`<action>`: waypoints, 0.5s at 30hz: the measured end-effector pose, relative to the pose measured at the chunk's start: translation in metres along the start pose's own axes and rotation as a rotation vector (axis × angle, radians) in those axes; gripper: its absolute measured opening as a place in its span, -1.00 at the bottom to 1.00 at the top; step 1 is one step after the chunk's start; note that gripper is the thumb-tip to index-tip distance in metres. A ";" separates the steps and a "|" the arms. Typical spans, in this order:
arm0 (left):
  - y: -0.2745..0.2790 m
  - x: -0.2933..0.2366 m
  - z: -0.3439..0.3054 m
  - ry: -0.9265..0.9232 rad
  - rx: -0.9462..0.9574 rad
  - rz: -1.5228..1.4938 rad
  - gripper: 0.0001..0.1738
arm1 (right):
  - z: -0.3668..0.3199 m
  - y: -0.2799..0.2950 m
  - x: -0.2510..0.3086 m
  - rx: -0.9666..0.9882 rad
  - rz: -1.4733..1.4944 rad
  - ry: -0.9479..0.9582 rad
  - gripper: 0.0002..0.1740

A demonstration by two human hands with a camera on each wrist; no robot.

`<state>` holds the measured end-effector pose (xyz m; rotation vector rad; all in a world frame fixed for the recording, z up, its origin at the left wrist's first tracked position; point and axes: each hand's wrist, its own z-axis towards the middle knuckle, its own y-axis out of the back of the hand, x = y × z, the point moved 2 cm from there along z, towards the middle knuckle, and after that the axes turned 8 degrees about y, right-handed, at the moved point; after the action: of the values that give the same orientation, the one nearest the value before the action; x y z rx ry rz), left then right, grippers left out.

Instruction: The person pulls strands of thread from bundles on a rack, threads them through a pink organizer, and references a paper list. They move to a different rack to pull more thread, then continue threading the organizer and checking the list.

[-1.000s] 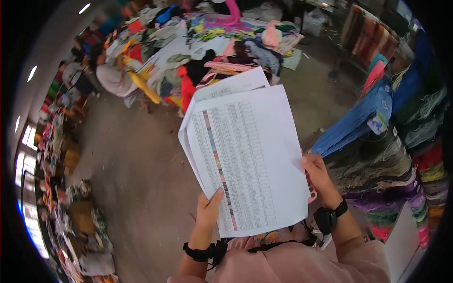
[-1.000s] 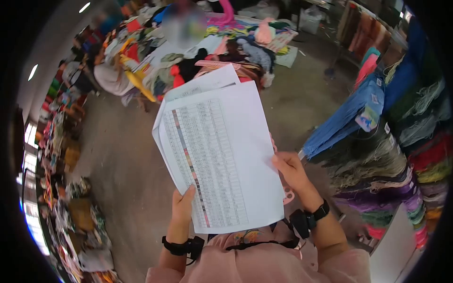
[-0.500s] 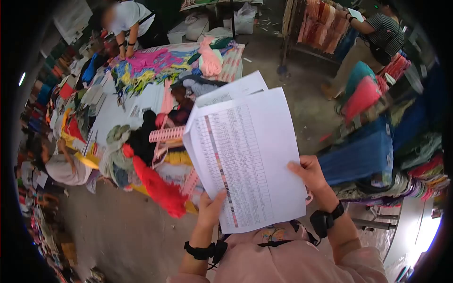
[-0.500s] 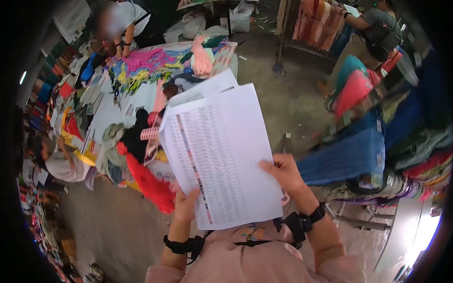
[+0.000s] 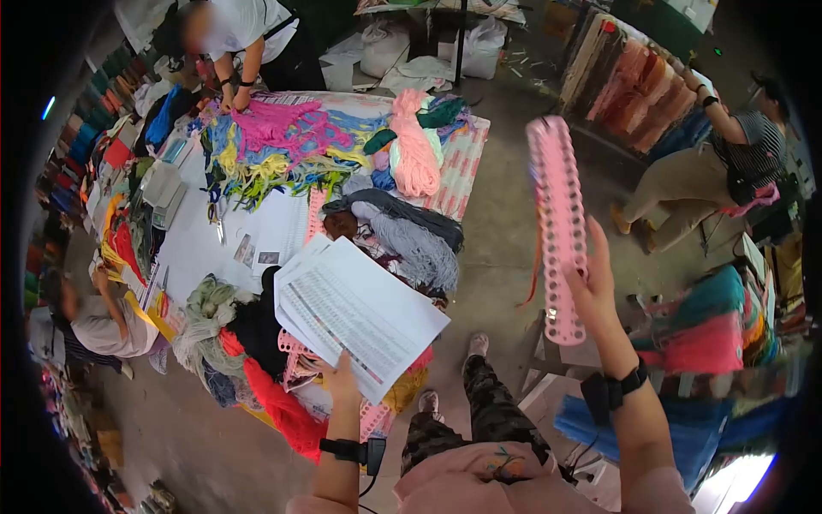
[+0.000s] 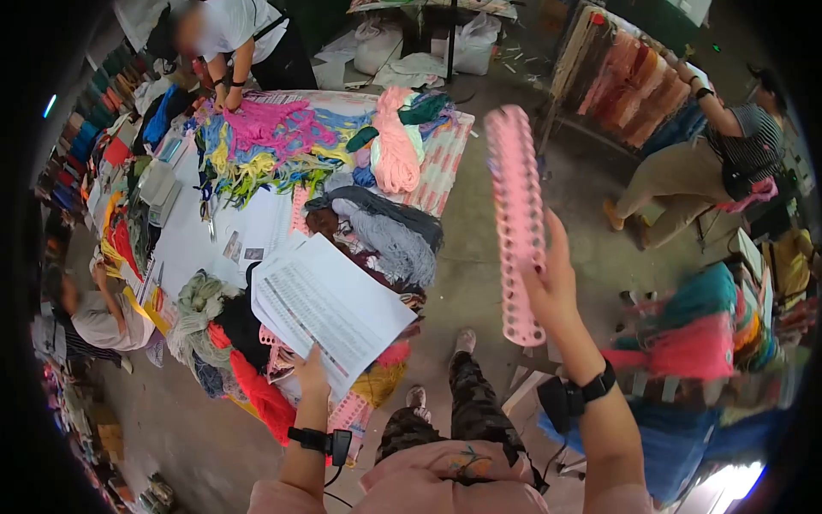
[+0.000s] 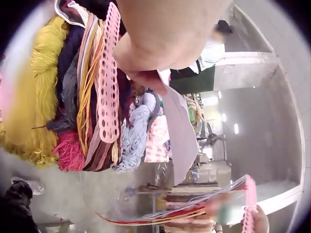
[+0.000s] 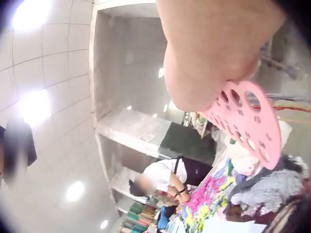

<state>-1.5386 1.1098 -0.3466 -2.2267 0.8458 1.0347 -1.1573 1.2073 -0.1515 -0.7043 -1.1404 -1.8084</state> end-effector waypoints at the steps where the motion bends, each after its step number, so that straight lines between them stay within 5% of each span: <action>1: -0.007 0.005 0.014 -0.015 -0.005 -0.033 -0.62 | 0.028 -0.009 0.007 0.019 -0.023 0.090 -0.35; 3: -0.030 0.011 0.039 -0.049 0.013 -0.085 -0.61 | 0.079 -0.040 0.007 0.137 0.507 -0.050 -0.44; 5: -0.052 0.017 0.060 -0.065 0.057 -0.100 -0.63 | 0.123 -0.067 0.006 0.352 0.627 0.028 -0.51; 6: -0.063 0.021 0.068 -0.059 0.026 -0.086 -0.63 | 0.141 -0.084 0.002 0.408 0.633 0.110 -0.58; 12: -0.113 0.033 0.122 -0.031 -0.105 -0.063 -0.64 | 0.155 -0.226 -0.103 0.422 0.726 -0.173 -0.80; 14: -0.126 0.035 0.137 -0.031 -0.119 -0.040 -0.65 | 0.141 -0.266 -0.150 0.446 0.540 -0.084 -0.71; 15: -0.132 0.031 0.141 -0.017 -0.123 -0.040 -0.60 | 0.134 -0.270 -0.160 0.538 0.534 -0.285 -0.56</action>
<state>-1.4930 1.2836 -0.4235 -2.3231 0.7461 1.1120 -1.3187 1.4439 -0.3366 -0.8511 -1.3854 -0.9194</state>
